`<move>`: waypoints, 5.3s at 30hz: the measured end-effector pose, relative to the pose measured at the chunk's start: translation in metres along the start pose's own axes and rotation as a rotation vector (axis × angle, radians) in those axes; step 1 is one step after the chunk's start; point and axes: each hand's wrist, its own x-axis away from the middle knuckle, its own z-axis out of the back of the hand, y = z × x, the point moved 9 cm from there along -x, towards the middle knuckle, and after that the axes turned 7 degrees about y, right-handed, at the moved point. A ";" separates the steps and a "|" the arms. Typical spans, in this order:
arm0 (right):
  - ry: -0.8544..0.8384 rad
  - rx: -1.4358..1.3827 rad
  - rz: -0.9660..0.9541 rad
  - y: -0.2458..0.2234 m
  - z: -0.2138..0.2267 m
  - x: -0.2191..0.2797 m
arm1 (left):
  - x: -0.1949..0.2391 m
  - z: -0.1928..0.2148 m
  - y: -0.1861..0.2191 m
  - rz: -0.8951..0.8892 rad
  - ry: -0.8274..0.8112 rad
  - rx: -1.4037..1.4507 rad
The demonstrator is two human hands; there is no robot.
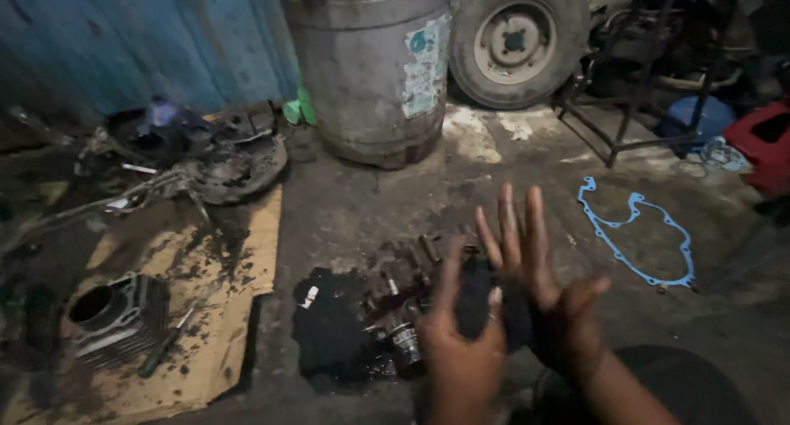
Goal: The person scrubs a greasy engine part with a small brush and then wipes it with a dark cloth. The person repeatedly scrubs and wipes the part, focusing on removing grime from the surface and crevices.
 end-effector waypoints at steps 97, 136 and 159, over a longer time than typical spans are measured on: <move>-0.148 -1.033 -0.475 -0.001 -0.101 0.046 | 0.001 -0.001 -0.007 0.453 -0.544 0.935; -0.723 1.583 -0.309 0.039 -0.067 0.018 | -0.069 0.072 -0.002 0.242 -0.150 -0.315; 0.369 1.207 0.786 -0.036 0.004 0.016 | -0.004 -0.004 -0.070 0.542 -0.399 0.437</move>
